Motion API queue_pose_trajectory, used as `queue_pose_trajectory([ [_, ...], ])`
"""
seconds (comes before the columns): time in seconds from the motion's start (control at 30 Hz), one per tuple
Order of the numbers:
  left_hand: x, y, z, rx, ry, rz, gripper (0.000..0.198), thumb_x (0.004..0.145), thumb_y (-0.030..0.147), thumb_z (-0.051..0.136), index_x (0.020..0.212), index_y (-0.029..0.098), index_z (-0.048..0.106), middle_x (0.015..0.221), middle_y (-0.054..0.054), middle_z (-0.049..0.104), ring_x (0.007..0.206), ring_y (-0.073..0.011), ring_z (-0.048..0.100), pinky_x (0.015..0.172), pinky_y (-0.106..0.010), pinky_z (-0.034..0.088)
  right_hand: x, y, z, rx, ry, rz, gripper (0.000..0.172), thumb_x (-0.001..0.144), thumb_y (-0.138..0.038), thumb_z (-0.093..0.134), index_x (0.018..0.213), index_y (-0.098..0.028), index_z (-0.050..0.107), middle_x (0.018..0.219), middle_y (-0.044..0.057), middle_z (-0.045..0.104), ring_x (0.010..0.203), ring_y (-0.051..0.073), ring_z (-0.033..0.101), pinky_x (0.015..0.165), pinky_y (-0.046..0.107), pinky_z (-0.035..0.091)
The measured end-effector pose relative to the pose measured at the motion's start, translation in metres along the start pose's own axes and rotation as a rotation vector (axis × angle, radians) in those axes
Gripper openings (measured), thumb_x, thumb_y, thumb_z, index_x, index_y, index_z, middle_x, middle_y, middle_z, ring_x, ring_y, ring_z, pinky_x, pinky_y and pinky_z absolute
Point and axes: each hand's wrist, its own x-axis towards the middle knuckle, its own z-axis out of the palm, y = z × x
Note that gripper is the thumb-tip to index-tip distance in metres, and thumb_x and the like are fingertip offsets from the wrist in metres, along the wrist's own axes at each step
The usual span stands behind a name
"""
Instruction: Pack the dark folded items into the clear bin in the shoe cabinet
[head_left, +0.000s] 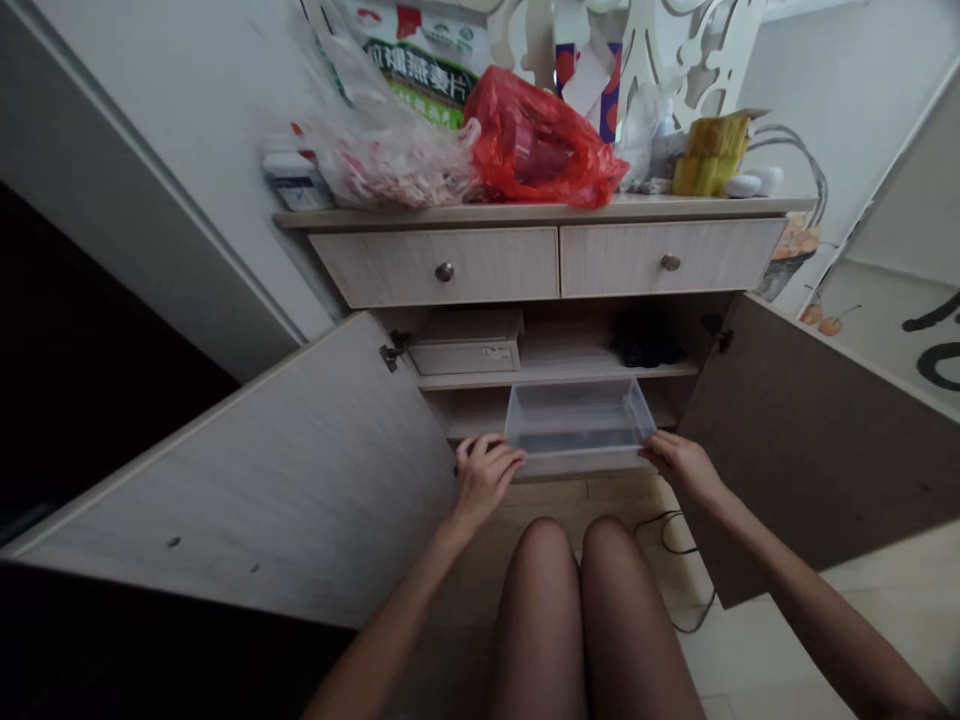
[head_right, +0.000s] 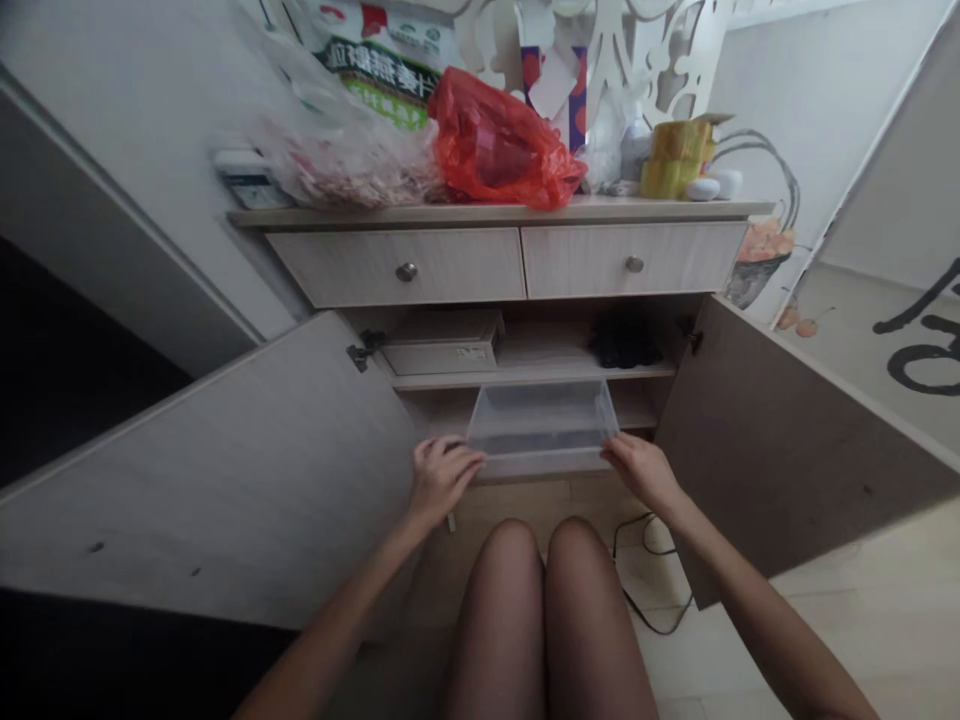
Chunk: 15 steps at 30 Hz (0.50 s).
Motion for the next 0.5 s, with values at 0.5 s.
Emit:
queue_pose_trajectory([
  [0.5, -0.124, 0.027, 0.032, -0.207, 0.221, -0.289, 0.03, 0.092, 0.046, 0.054, 0.086, 0.029, 0.077, 0.09, -0.01, 0.078, 0.1, -0.029, 0.07, 0.094, -0.05, 0.052, -0.102, -0.05, 0.027, -0.015, -0.114, 0.019, 0.026, 0.101, -0.025, 0.048, 0.085, -0.025, 0.069, 0.08, 0.003, 0.07, 0.07, 0.019, 0.068, 0.059, 0.026, 0.045],
])
